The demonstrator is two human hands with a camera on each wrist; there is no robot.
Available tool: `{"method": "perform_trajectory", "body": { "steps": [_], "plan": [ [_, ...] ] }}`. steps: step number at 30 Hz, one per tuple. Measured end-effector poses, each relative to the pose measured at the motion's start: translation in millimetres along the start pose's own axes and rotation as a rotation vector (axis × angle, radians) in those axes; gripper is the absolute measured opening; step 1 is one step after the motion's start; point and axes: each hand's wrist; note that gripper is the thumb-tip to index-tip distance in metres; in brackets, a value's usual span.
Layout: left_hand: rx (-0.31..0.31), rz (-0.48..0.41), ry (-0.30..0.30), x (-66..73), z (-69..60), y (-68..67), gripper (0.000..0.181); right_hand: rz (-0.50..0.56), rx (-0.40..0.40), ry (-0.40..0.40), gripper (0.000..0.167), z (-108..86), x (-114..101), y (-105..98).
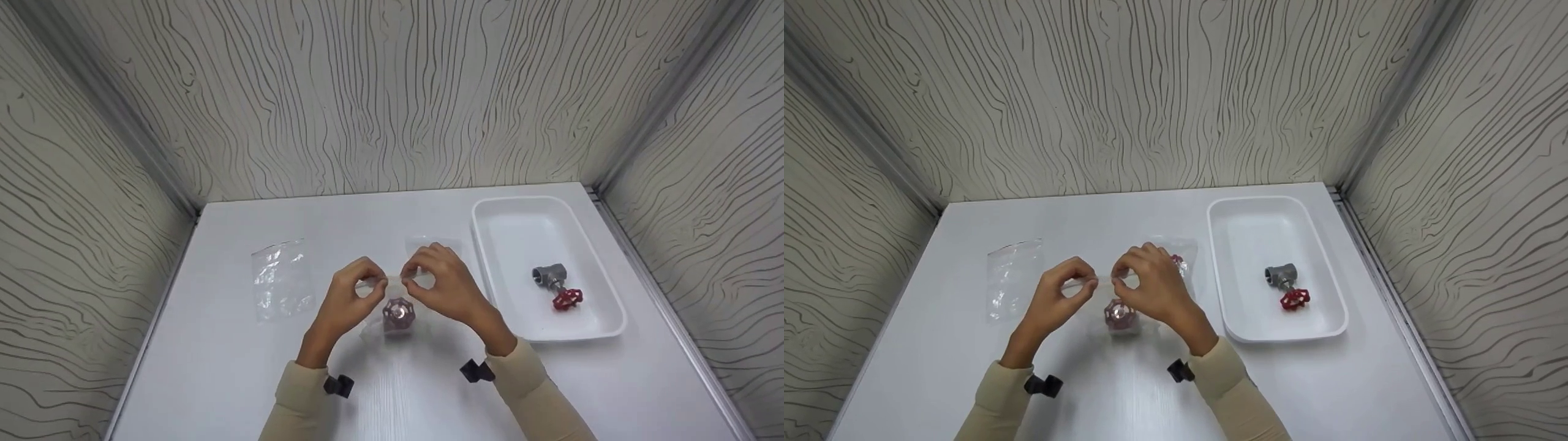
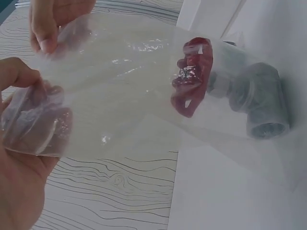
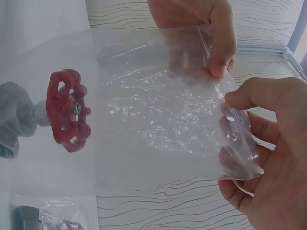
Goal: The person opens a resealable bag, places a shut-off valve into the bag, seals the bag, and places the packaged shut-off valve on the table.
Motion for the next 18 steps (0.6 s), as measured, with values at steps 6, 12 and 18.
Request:
{"method": "perform_trajectory", "body": {
  "steps": [6,12,18],
  "plan": [
    [-0.065,0.056,-0.023,6.6,2.6,1.5,0.014,0.003,-0.003,-0.022,0.013,0.0,0.4,2.1],
    [-0.061,0.086,-0.011,6.9,3.4,4.9,0.003,0.013,0.022,-0.032,0.014,-1.1,-0.2,5.7],
    [-0.049,0.087,0.015,7.8,3.4,5.2,0.007,-0.001,0.06,-0.038,0.014,-2.1,-1.0,9.6]
  ]
}}
Point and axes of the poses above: each hand's wrist, its own z-axis towards the middle knuckle, its own y-axis out of the palm, x = y × z, and after that the axes turned 6 degrees about -z, right-handed
